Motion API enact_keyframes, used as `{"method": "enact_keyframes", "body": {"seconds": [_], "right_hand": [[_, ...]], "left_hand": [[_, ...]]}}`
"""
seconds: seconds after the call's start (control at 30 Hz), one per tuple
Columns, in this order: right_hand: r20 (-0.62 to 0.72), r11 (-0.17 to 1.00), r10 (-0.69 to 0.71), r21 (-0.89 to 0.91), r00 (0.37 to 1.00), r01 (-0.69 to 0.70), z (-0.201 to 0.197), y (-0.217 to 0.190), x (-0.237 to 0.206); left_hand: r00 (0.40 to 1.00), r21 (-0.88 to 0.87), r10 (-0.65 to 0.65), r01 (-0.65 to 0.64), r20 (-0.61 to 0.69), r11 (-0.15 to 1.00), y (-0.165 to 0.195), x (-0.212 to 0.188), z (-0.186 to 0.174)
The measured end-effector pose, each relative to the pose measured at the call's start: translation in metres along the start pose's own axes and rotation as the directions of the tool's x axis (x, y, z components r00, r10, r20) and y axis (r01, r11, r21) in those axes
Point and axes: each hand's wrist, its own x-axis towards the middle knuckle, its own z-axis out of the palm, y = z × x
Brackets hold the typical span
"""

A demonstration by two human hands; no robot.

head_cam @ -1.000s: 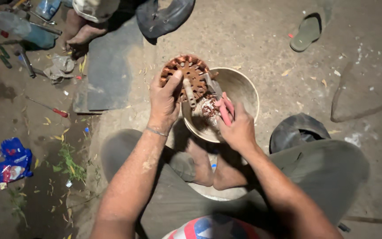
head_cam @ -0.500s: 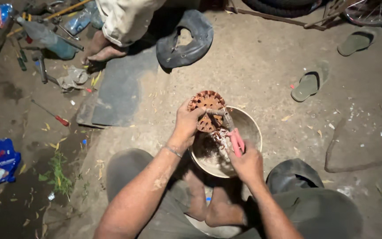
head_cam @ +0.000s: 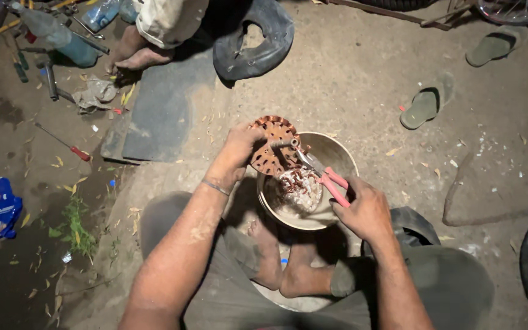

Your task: The person sits on the floor and uses red-handled pliers to pull copper windings out of a motor stator. They repeatedly grip and extract the wires, dropping the pieces into a white bucket placed between their legs.

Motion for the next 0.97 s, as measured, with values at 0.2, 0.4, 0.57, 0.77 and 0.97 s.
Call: {"method": "enact_keyframes", "body": {"seconds": [0.2, 0.4, 0.57, 0.77, 0.97], "right_hand": [[0.018, 0.998, 0.053, 0.032, 0.998, -0.053, 0.003, 0.003, -0.001], [-0.085, 0.995, -0.099, -0.038, 0.991, 0.097, -0.015, 0.016, -0.003], [0.126, 0.977, -0.191, -0.07, 0.973, 0.201, -0.017, 0.017, -0.015], [0.202, 0.983, -0.179, -0.007, 0.963, 0.185, -0.021, 0.006, -0.005], [0.235, 0.972, 0.018, 0.223, 0.972, -0.072, 0.0, 0.019, -0.001]], "left_hand": [[0.987, 0.336, 0.146, -0.114, -0.071, 0.935, 0.005, -0.004, 0.008], [0.935, 0.576, 0.345, -0.329, 0.086, 0.748, 0.02, -0.015, 0.018], [0.991, 0.625, 0.052, -0.117, 0.121, 0.771, 0.02, -0.003, 0.007], [0.976, 0.251, -0.076, 0.023, 0.204, 0.968, 0.04, -0.02, -0.013], [0.954, -0.325, 0.243, -0.177, 0.177, 0.929, 0.042, -0.02, 0.004]]}}
